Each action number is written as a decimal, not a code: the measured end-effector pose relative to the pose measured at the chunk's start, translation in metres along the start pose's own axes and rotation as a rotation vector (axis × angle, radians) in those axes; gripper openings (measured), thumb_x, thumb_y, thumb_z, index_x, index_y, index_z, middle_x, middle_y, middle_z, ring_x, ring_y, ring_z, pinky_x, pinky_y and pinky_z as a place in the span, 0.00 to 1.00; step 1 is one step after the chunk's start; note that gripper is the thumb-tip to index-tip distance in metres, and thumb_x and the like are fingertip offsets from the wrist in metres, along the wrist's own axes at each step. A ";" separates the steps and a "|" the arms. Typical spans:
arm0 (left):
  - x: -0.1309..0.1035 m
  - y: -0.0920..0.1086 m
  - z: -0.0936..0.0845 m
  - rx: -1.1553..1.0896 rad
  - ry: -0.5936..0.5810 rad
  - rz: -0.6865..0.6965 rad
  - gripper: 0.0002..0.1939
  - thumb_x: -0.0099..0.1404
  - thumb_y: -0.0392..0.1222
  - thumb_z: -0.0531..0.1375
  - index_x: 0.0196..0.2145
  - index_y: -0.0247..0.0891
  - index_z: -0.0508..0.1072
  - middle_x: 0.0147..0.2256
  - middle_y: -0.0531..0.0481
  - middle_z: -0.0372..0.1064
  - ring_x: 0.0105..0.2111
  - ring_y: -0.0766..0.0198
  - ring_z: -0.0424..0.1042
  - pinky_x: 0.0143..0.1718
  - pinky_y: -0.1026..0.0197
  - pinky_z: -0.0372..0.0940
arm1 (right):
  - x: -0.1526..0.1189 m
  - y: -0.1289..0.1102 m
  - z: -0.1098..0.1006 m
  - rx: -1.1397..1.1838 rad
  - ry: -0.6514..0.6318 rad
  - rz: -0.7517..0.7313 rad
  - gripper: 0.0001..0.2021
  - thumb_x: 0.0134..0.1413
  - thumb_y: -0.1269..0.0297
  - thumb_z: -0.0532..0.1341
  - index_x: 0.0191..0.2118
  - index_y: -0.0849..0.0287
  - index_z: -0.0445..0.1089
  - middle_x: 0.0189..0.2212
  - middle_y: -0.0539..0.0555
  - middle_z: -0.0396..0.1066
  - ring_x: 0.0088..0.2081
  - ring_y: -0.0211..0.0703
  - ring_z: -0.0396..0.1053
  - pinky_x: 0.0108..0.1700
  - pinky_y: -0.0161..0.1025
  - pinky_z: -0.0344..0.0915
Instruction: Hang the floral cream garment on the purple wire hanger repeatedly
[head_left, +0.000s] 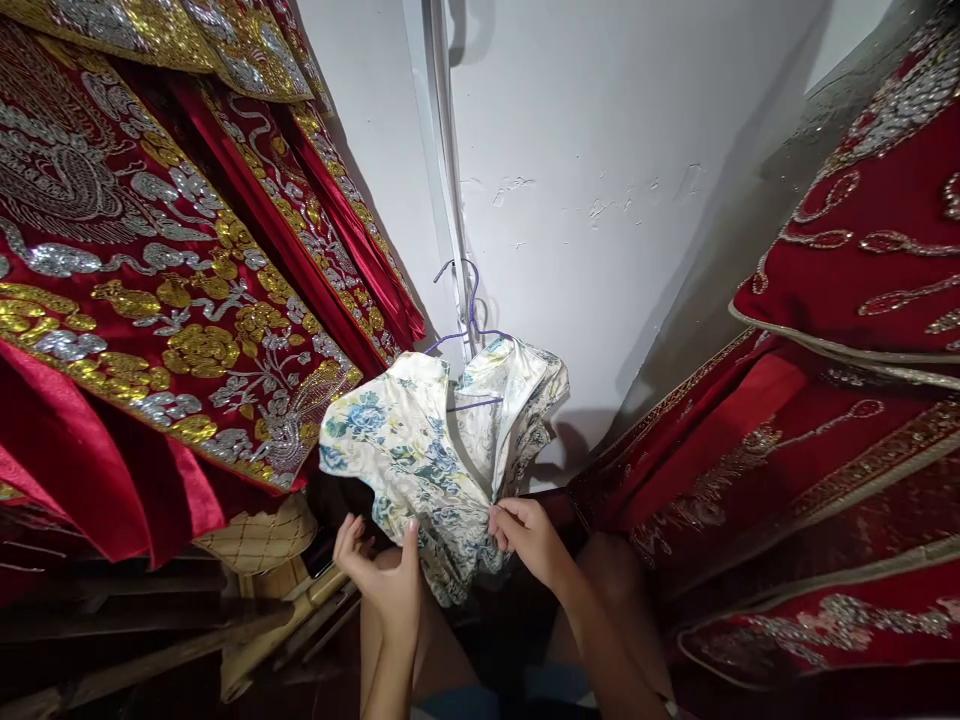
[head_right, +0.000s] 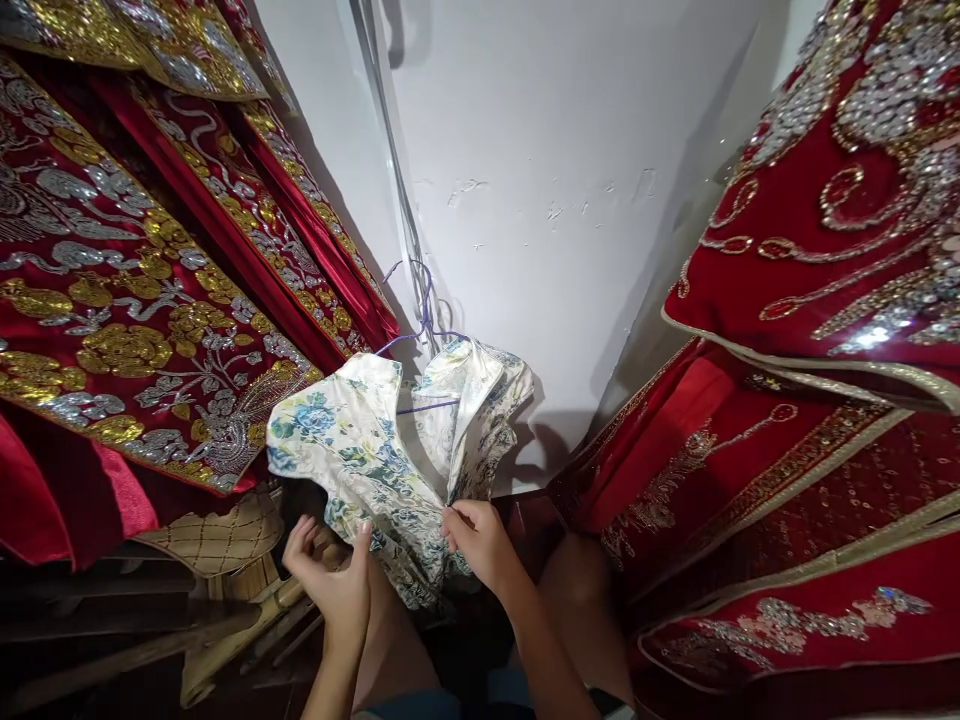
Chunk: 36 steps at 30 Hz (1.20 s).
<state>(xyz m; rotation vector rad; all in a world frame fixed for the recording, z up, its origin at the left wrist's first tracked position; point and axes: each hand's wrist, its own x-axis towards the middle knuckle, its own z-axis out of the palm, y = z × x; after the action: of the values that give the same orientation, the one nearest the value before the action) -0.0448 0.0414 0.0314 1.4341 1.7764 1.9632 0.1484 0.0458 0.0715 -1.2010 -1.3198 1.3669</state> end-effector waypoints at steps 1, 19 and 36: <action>-0.005 0.003 0.002 0.032 0.024 0.113 0.34 0.55 0.44 0.71 0.56 0.40 0.63 0.57 0.37 0.59 0.58 0.47 0.61 0.59 0.43 0.59 | -0.002 0.000 0.000 0.021 -0.007 0.008 0.17 0.63 0.59 0.56 0.24 0.60 0.69 0.15 0.47 0.64 0.20 0.35 0.58 0.25 0.34 0.54; 0.025 0.067 0.052 0.398 -1.139 0.371 0.08 0.60 0.27 0.56 0.28 0.39 0.66 0.31 0.48 0.65 0.30 0.59 0.67 0.30 0.61 0.56 | 0.083 -0.169 -0.026 0.327 0.123 -0.227 0.15 0.56 0.55 0.64 0.26 0.63 0.71 0.14 0.47 0.65 0.14 0.28 0.53 0.16 0.29 0.47; 0.169 0.152 0.069 -0.188 -0.227 0.445 0.09 0.71 0.41 0.56 0.36 0.36 0.73 0.34 0.50 0.70 0.36 0.63 0.70 0.40 0.62 0.63 | 0.075 -0.121 -0.014 -0.232 0.205 -0.355 0.16 0.58 0.58 0.57 0.22 0.58 0.67 0.13 0.43 0.51 0.17 0.33 0.46 0.22 0.36 0.42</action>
<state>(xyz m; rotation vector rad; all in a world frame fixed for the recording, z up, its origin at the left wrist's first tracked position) -0.0154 0.1535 0.2384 2.0183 1.2201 1.9837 0.1453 0.1295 0.1876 -1.1555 -1.4871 0.8351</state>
